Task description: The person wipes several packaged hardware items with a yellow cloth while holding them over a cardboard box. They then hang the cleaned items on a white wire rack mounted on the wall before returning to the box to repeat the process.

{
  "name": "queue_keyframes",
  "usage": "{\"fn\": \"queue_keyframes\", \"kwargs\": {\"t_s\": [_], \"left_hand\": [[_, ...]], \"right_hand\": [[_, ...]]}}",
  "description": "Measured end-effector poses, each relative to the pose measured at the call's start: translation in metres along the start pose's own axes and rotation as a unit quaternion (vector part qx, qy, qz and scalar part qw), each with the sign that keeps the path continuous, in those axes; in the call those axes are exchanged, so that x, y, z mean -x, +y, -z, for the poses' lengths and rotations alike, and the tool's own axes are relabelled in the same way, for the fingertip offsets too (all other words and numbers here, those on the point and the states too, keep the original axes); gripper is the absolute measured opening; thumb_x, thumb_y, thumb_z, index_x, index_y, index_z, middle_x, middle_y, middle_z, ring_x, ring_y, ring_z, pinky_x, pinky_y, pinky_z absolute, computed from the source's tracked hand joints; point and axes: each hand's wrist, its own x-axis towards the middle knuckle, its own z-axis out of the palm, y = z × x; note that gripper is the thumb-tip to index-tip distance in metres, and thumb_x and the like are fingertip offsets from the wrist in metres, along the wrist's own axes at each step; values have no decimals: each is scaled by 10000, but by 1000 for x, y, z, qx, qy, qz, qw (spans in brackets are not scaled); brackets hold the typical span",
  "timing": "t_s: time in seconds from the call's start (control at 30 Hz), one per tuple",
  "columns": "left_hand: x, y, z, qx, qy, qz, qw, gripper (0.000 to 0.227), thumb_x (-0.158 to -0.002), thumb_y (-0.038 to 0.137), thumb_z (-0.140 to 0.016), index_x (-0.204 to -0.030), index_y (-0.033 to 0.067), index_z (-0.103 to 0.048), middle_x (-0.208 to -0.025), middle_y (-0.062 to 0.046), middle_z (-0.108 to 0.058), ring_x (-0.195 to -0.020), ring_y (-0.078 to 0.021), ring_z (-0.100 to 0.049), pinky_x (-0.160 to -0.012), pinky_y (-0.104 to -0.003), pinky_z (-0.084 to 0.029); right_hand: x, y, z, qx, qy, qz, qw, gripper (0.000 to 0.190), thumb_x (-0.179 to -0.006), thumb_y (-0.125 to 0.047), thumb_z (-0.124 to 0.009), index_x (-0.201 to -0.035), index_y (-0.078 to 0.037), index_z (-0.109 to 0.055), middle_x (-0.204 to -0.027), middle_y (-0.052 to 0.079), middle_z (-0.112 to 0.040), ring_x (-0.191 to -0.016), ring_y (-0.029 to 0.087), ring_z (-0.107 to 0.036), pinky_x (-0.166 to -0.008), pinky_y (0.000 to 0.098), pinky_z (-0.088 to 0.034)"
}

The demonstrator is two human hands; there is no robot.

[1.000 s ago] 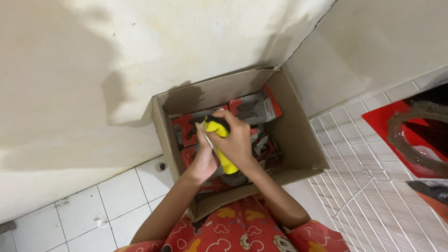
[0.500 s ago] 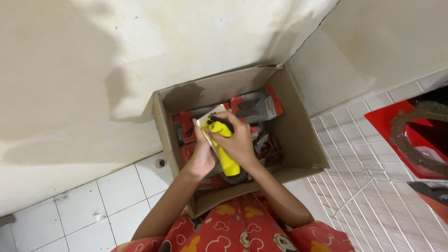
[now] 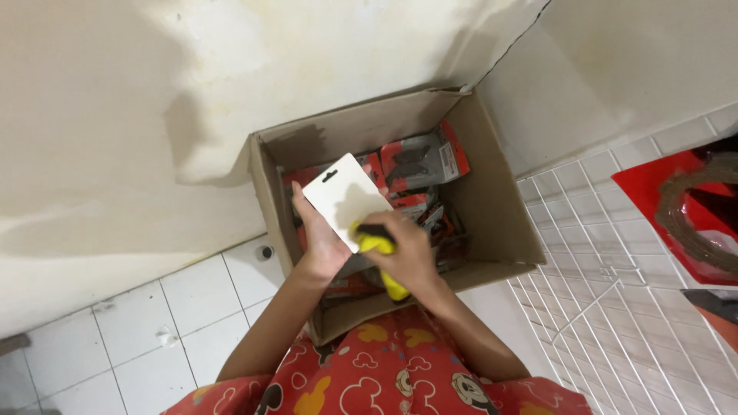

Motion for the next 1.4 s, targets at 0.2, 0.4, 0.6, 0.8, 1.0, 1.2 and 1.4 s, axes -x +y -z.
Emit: {"fn": "queue_keyframes", "kwargs": {"t_s": [0.2, 0.4, 0.6, 0.8, 1.0, 1.2, 1.4], "left_hand": [[23, 1, -22, 17, 15, -5, 1000, 858, -774, 807, -442, -1346, 190, -614, -1253, -62, -666, -1108, -255, -650, -968, -392, -492], [30, 1, -26, 3, 24, -14, 1000, 855, -792, 788, -412, -1376, 188, -582, -1252, -57, -653, -1123, -237, -646, -977, -355, -481], [11, -3, -10, 32, 5, -23, 999, 822, -811, 792, -421, -1324, 182, -623, -1174, -45, -673, -1016, -231, -672, -899, -348, -523], [8, 0, -6, 48, 2, -1, 999, 704, -787, 725, -503, -1229, 207, -680, -1116, -21, -699, -965, -207, -679, -885, -345, -533], [8, 0, -7, 59, -10, -4, 998, 584, -739, 622, -597, -1095, 176, -720, -1006, -68, -728, -847, -246, -695, -800, -367, -550], [9, 5, 7, 69, -54, 48, 995, 592, -723, 629, -551, -1099, 206, -724, -1016, -36, -732, -862, -242, -676, -784, -375, -512], [-20, 0, 28, 73, -97, 44, 992, 540, -707, 556, -593, -1038, 154, -732, -992, -68, -730, -840, -249, -673, -809, -384, -535]], "right_hand": [[15, -13, 14, 52, 74, -5, 996, 424, -703, -60, -868, -1094, -140, -723, -980, 81, -739, -960, 344, -724, -897, 448, -559], [23, 5, -3, 14, 75, 23, 997, 415, -670, -72, -891, -1053, -163, -758, -920, 51, -753, -883, 308, -732, -851, 412, -579], [19, -8, 6, 49, 106, -11, 993, 452, -681, -67, -875, -1101, -138, -724, -957, 88, -732, -927, 348, -716, -875, 450, -560], [13, 4, 5, 60, 43, -28, 997, 473, -676, -131, -867, -1124, -196, -732, -989, 48, -746, -959, 323, -722, -879, 424, -567], [4, -25, -4, 173, 60, -4, 983, 510, -649, -178, -871, -1138, -203, -727, -960, 59, -719, -910, 321, -724, -836, 427, -578], [-24, -36, 19, 159, 35, -2, 987, 468, -752, -183, -818, -1201, -175, -687, -989, 95, -715, -922, 353, -728, -819, 444, -591], [-21, -31, -14, 241, 29, 78, 967, 533, -710, -223, -843, -1215, -175, -681, -943, 99, -699, -870, 336, -724, -755, 434, -596]]}}
